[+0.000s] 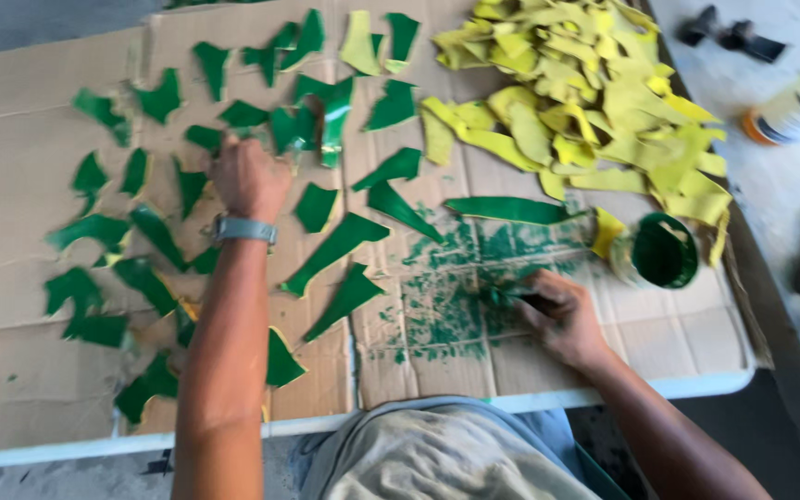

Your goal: The person paints yellow foam cutouts green using a brush and a paint can. They repeatedly dip the brush, apply paint to each piece, and place the finished cutouts on a cardboard surface.

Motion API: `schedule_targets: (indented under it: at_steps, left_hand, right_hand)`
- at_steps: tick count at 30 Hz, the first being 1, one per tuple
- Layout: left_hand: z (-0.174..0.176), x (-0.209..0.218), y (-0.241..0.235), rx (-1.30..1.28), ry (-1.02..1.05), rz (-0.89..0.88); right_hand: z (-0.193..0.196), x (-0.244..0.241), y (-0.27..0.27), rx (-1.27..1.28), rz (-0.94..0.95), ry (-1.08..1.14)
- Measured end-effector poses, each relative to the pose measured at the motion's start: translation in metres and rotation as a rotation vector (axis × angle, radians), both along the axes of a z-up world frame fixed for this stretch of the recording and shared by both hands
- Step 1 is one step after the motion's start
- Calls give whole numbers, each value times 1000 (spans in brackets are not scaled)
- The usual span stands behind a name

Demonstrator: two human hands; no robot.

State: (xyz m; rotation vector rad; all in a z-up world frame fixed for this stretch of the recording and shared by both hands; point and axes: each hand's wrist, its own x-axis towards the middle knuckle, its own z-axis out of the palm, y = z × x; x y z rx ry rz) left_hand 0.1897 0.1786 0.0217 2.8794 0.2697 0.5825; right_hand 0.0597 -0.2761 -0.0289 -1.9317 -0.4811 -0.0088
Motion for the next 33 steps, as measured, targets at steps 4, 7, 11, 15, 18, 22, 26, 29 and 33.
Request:
schedule_targets:
  at_steps: [4, 7, 11, 15, 18, 22, 26, 29, 33]
  left_hand:
    - [-15, -12, -78, -155, -130, -387]
    - [-32, -18, -163, -155, 48, -643]
    - [-37, -15, -215, -70, 237, -630]
    - [-40, -22, -207, -319, 166, -695]
    - [-43, -69, -193, -579, 300, -631]
    - [-22, -155, -172, -478, 326, -614]
    - [-8, -206, -175, -316, 156, -664]
    - [-5, -218, -191, -159, 113, -800]
    - [-6, -213, -196, -56, 100, -872]
  right_hand:
    - [-4, 2, 1, 7, 33, 78]
    - [1, -4, 3, 94, 76, 67]
    - [7, -2, 4, 185, 51, 152]
    - [0, 1, 0, 346, 77, 188]
    - [-5, 0, -3, 339, 72, 203]
    - [10, -2, -7, 398, 49, 288]
    - [41, -7, -2, 199, 100, 183]
    - [64, -9, 15, -82, 127, -86]
    - [70, -9, 36, -297, 182, -292]
